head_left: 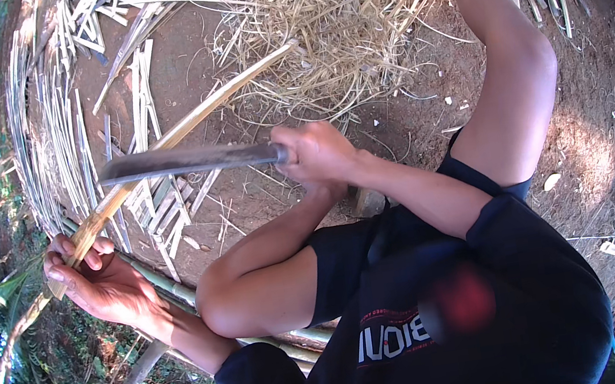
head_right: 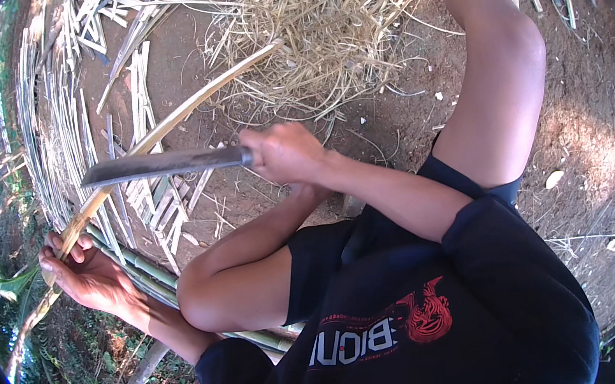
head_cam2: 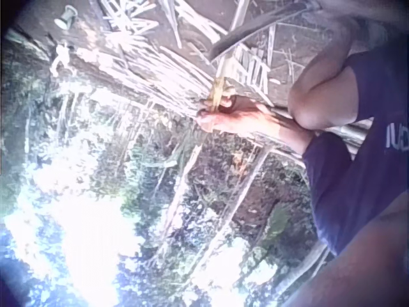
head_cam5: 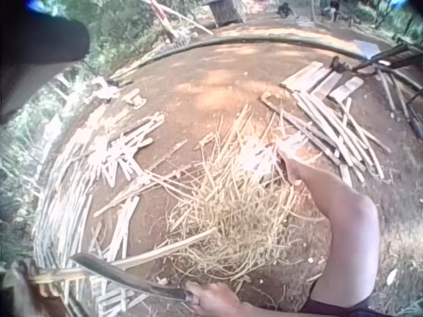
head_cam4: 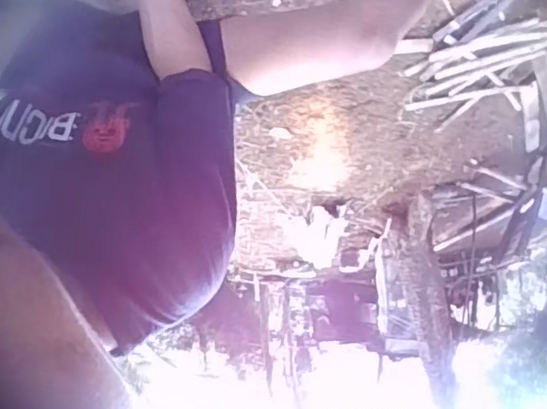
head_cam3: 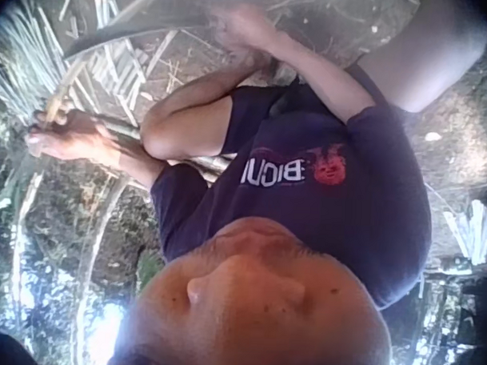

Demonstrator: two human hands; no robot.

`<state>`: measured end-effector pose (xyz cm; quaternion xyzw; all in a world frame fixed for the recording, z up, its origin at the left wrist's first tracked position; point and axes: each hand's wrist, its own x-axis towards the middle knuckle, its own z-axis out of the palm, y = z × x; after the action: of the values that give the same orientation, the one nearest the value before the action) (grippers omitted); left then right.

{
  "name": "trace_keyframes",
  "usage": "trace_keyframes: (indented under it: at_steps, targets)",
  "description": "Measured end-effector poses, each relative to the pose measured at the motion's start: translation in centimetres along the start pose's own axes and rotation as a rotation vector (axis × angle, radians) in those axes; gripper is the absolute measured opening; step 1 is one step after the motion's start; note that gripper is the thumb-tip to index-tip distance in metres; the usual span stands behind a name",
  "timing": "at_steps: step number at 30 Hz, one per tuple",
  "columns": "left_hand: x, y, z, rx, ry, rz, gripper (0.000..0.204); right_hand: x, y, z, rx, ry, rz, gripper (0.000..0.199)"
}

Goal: The person sits on the ground and uses a machete to split long bamboo poles into thin strips. They hold the bamboo with one hand and repeatedly strike it with the machete to separate the material, creating a pile of bamboo shavings and strips.

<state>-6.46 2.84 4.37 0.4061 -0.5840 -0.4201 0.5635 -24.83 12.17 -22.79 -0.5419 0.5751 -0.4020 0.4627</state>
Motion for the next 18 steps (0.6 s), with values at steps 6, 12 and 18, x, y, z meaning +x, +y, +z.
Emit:
trace_keyframes:
  at_steps: [6,12,18]
  targets:
    - [-0.3,-0.1,1.6,-0.024,-0.063,0.026,0.025,1.4,5.9,-1.8,0.048,0.057,0.519,0.018]
    - [0.9,-0.3,0.4,0.018,0.081,-0.010,0.027,-0.3,6.9,0.0,-0.017,0.108,0.223,0.014]
    - [1.1,-0.9,-1.3,0.106,0.052,0.001,0.022,2.1,5.6,-1.9,-0.062,0.088,0.469,0.019]
